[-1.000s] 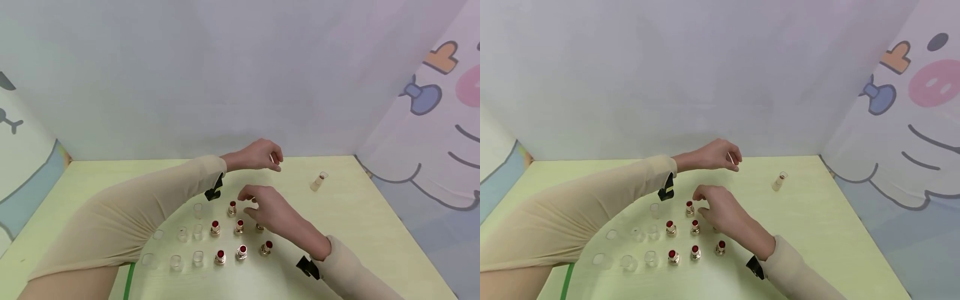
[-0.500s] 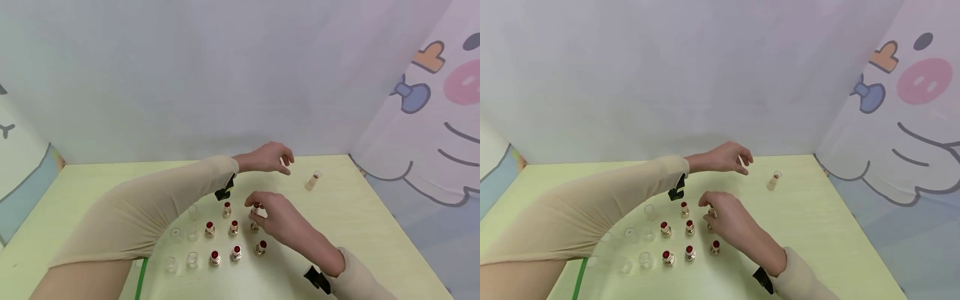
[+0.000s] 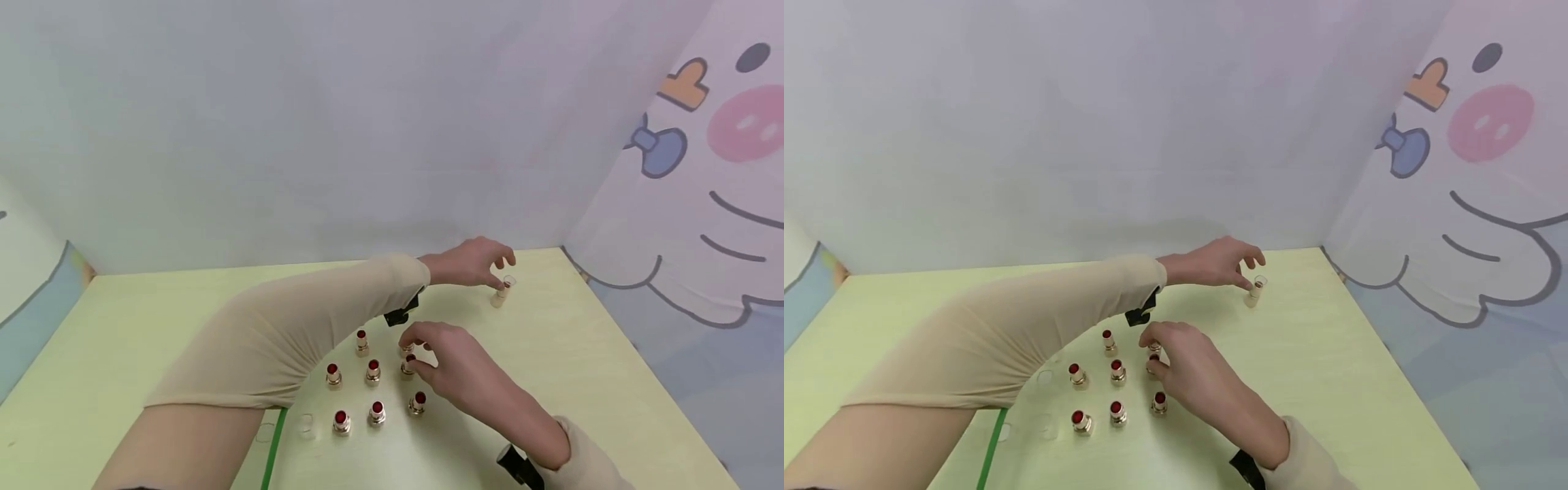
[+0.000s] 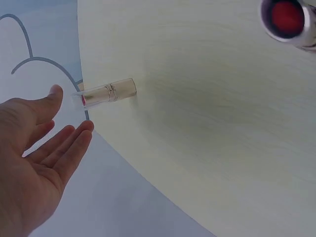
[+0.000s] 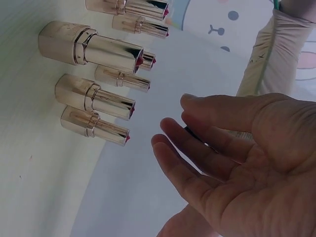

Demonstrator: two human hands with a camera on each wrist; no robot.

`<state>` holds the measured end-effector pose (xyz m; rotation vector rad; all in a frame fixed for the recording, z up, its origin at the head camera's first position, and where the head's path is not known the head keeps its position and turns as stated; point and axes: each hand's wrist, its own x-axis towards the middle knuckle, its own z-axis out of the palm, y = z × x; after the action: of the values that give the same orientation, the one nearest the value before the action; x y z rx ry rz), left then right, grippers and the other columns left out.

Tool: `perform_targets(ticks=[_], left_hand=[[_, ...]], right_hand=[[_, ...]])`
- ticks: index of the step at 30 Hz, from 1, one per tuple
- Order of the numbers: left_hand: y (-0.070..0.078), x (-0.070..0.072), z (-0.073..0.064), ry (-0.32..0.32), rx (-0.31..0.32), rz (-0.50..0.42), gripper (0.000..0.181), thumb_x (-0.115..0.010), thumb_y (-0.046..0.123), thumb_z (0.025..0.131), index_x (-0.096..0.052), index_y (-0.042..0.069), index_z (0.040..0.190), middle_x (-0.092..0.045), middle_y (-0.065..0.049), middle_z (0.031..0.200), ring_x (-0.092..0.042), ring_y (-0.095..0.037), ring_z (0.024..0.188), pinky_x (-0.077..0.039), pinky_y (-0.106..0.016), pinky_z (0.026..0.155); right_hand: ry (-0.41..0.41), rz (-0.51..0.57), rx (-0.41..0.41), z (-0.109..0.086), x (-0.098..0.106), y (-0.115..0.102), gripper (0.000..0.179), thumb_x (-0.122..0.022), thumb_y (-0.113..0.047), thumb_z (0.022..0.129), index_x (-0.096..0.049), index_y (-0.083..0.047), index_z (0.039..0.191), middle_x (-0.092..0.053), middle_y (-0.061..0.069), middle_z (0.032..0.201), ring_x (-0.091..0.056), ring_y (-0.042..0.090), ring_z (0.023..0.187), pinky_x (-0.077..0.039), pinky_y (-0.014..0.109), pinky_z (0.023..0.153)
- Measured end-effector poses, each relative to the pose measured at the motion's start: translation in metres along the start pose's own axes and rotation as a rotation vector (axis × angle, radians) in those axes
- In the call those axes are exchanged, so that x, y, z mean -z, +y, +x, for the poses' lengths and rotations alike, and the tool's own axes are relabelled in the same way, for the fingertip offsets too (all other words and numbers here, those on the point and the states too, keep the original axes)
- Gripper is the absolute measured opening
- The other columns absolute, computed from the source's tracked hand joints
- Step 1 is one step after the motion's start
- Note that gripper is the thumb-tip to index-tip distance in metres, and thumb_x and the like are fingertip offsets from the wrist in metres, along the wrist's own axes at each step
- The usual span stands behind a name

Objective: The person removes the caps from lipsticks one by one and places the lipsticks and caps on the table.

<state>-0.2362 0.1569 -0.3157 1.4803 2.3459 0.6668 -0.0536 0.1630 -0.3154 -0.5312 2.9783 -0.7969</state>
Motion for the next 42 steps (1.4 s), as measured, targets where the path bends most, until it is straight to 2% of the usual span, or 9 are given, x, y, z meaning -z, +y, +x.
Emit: perform_targets(ticks=[5, 10, 16, 24, 30, 36, 42], left_hand=[[0.001, -0.008, 0.003, -0.018, 0.007, 0.012, 0.046, -0.071, 0.022, 0.101, -0.059, 0.015, 0.145, -0.062, -0.004, 0.144, -0.059, -0.018, 0.134, -0.053, -0.025, 0.098], [-0.004, -0.015, 0.003, -0.030, -0.040, 0.015, 0.035, -0.069, 0.015, 0.102, -0.066, 0.012, 0.136, -0.067, -0.006, 0.137, -0.062, -0.019, 0.126, -0.052, -0.023, 0.095], [-0.011, -0.018, 0.000, 0.012, -0.077, -0.010, 0.022, -0.066, 0.006, 0.102, -0.070, 0.009, 0.124, -0.072, -0.008, 0.125, -0.064, -0.014, 0.109, -0.052, -0.023, 0.091], [-0.019, -0.013, -0.006, 0.041, -0.060, 0.005, 0.020, -0.066, 0.005, 0.102, -0.070, 0.008, 0.121, -0.072, -0.008, 0.124, -0.065, -0.016, 0.110, -0.053, -0.025, 0.092], [-0.021, -0.001, -0.021, 0.063, -0.049, -0.017, 0.020, -0.065, 0.006, 0.103, -0.070, 0.008, 0.122, -0.072, -0.005, 0.120, -0.066, -0.016, 0.111, -0.053, -0.026, 0.093], [-0.019, 0.014, -0.044, 0.084, -0.051, -0.076, 0.019, -0.065, 0.006, 0.102, -0.070, 0.009, 0.121, -0.072, -0.006, 0.117, -0.066, -0.015, 0.109, -0.054, -0.026, 0.091], [-0.016, 0.030, -0.068, 0.124, -0.050, -0.120, 0.020, -0.066, 0.008, 0.102, -0.070, 0.009, 0.122, -0.073, -0.005, 0.117, -0.069, -0.016, 0.108, -0.056, -0.022, 0.089]], right_hand=[[-0.002, 0.002, 0.024, -0.001, -0.002, -0.003, 0.023, -0.082, -0.004, 0.088, -0.074, -0.018, 0.105, -0.076, -0.006, 0.105, -0.069, 0.017, 0.095, -0.058, 0.033, 0.084], [-0.004, 0.010, 0.012, -0.004, -0.003, -0.004, 0.026, -0.080, -0.002, 0.089, -0.076, -0.016, 0.109, -0.077, -0.007, 0.110, -0.071, 0.021, 0.097, -0.058, 0.034, 0.084], [-0.007, 0.027, 0.011, -0.005, -0.004, -0.004, 0.027, -0.079, -0.002, 0.089, -0.075, -0.019, 0.110, -0.077, -0.009, 0.111, -0.072, 0.021, 0.098, -0.058, 0.033, 0.083], [-0.015, 0.022, 0.009, -0.001, -0.005, -0.006, 0.026, -0.079, -0.001, 0.090, -0.075, -0.017, 0.110, -0.077, -0.007, 0.111, -0.072, 0.021, 0.098, -0.058, 0.035, 0.084], [-0.020, 0.019, -0.012, 0.001, -0.006, -0.007, 0.024, -0.080, -0.003, 0.090, -0.075, -0.016, 0.109, -0.078, -0.005, 0.111, -0.072, 0.018, 0.096, -0.059, 0.035, 0.084], [-0.009, 0.030, -0.025, 0.003, -0.008, -0.004, 0.024, -0.079, -0.003, 0.090, -0.075, -0.014, 0.110, -0.077, -0.002, 0.112, -0.070, 0.020, 0.096, -0.058, 0.036, 0.083], [0.018, 0.022, -0.051, 0.004, -0.009, -0.001, 0.025, -0.080, -0.004, 0.089, -0.074, -0.013, 0.111, -0.076, -0.005, 0.109, -0.069, 0.018, 0.095, -0.058, 0.036, 0.084]])
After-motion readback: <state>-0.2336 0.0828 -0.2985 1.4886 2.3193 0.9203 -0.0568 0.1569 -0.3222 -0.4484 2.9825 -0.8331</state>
